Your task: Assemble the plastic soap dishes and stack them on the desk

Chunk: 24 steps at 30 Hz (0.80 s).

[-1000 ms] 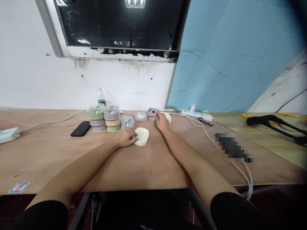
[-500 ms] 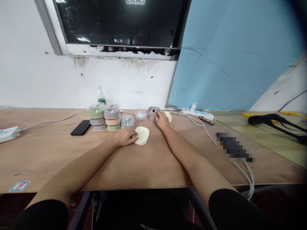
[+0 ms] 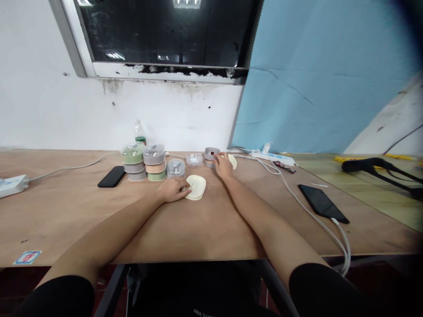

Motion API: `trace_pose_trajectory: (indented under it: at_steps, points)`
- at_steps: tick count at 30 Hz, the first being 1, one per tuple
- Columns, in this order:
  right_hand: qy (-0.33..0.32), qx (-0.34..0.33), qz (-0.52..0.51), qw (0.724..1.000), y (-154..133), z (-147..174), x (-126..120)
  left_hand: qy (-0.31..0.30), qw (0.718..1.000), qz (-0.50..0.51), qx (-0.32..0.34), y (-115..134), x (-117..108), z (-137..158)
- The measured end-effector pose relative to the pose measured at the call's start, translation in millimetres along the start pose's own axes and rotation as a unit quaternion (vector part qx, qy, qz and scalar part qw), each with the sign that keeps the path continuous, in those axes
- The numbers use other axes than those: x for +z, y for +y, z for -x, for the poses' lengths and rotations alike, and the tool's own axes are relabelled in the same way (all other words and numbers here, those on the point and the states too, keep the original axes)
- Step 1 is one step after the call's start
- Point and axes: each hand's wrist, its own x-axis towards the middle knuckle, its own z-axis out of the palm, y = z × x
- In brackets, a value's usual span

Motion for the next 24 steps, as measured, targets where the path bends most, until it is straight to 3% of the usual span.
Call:
trace_pose_trajectory:
  at_steps: [10,24]
  points:
    - [-0.029,-0.049,0.003,0.998,-4,0,-2,-0.002,1.000,-0.003,0.000,-2,1,1]
    - [-0.017,-0.039,-0.007,0.999,-11,2,-10,-0.011,1.000,0.018,-0.001,2,-4,0]
